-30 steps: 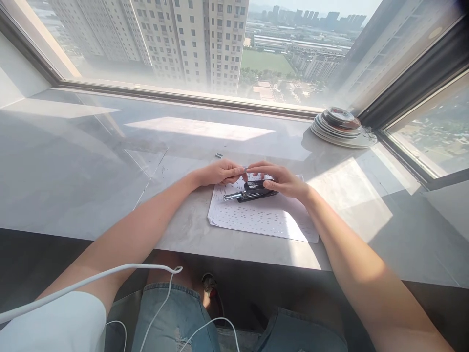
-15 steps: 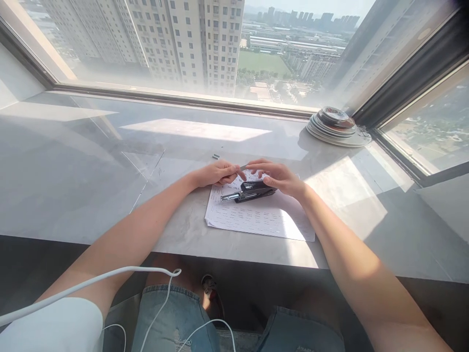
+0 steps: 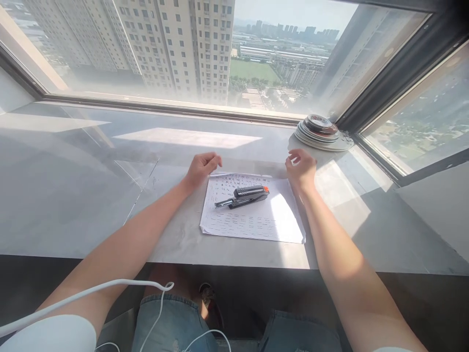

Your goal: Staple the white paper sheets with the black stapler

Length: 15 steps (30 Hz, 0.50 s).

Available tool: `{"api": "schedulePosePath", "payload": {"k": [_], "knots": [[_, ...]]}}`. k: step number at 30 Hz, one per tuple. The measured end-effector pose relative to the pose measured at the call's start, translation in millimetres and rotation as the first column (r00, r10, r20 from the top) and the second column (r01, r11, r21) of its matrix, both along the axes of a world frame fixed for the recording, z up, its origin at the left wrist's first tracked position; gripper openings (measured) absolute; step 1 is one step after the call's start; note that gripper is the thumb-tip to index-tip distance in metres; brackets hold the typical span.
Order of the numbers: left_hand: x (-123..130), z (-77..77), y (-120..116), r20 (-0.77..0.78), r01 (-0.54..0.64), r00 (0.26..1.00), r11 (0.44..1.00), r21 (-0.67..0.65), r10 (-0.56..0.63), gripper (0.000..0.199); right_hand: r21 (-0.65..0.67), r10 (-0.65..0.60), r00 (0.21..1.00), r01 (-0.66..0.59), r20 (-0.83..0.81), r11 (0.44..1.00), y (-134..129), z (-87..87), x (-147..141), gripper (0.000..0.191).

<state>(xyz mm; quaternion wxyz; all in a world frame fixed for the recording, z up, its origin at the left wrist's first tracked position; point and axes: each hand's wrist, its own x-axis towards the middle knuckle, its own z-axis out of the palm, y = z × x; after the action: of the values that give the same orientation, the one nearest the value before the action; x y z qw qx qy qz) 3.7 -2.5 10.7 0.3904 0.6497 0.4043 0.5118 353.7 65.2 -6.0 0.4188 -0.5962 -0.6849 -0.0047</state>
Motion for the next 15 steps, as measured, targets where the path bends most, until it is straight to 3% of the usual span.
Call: {"api": "schedulePosePath", "payload": {"k": [1, 3, 6, 8, 12, 15], "knots": [[-2, -1.6, 3, -0.007, -0.144, 0.99, 0.989, 0.036, 0.144, 0.035, 0.002, -0.019, 1.0, 0.019, 0.008, 1.0, 0, 0.4, 1, 0.025], [-7, -5.2, 10, -0.076, -0.404, 0.909, 0.911, 0.081, 0.41, 0.025, -0.018, -0.041, 0.999, 0.041, 0.024, 0.999, -1, 1.7, 3, 0.021], [-15, -11.6, 18, -0.259, -0.629, 0.725, 0.767, 0.125, 0.638, 0.014, -0.064, -0.063, 0.997, 0.067, 0.053, 0.996, -2, 2.4, 6, 0.019], [-19, -16.4, 20, -0.381, -0.657, 0.654, 0.74, 0.142, 0.654, 0.02, -0.1, -0.082, 0.994, 0.089, 0.069, 0.991, -2, 1.4, 8, 0.021], [-20, -24.3, 22, -0.577, -0.526, 0.65, 0.841, 0.128, 0.494, 0.033, -0.217, -0.101, 0.993, 0.112, 0.059, 0.97, 1, -3.4, 10, 0.024], [-18, -26.7, 22, -0.636, -0.471, 0.632, 0.871, 0.139, 0.443, 0.038, -0.256, -0.082, 0.996, 0.089, 0.038, 0.963, 4, -6.9, 9, 0.024]]}}
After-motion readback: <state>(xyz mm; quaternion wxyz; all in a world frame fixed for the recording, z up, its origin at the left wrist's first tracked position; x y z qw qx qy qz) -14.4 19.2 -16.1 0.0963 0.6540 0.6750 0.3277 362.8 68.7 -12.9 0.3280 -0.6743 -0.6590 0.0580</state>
